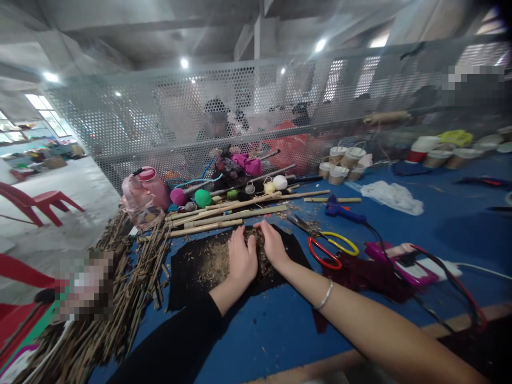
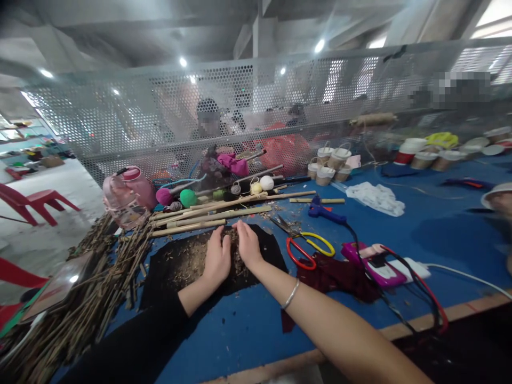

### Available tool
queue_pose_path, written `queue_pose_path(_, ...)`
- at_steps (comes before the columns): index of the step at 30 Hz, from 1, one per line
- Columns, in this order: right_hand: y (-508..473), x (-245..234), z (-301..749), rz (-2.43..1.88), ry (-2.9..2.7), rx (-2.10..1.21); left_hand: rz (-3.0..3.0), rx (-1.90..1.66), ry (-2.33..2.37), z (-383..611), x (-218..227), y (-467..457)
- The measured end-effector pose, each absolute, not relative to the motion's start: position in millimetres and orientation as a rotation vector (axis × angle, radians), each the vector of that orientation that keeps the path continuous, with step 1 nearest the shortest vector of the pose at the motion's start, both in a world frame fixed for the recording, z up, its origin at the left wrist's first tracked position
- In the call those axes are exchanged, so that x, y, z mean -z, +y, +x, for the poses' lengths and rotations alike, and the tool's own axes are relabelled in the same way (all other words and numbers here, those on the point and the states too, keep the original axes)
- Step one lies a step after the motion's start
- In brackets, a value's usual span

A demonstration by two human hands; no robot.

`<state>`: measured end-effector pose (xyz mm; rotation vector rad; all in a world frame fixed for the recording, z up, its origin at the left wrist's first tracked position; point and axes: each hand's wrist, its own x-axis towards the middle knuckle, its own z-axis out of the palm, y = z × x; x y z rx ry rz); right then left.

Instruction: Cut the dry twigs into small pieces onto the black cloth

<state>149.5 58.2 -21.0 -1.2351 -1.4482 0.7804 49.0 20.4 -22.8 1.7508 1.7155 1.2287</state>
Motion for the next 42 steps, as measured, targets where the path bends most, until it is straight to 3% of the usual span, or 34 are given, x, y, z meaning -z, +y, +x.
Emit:
queue_pose_path(4, 51.3, 23.1, 135.2, -1.261, -1.415, -0.730, 1.664, -1.284, 1.734, 55.3, 20.5, 26.2)
queue_pose_path(19, 76.3, 32.3, 131.4, -1.392, -1.409, -0.730, 1.759, -0.902, 1.932, 52.6, 18.0, 52.4)
queue_pose_path(32, 77.1, 22.4, 167.7, -1.187, -1.521, -0.859, 1.697, -1.189, 1.524, -6.5, 6.1, 39.6)
queue_pose_path(42, 57.8, 34.5, 193.8, -1.191, -1.752, -0.810, 1.953, -0.770, 1.790, -59.9, 30.8, 9.2)
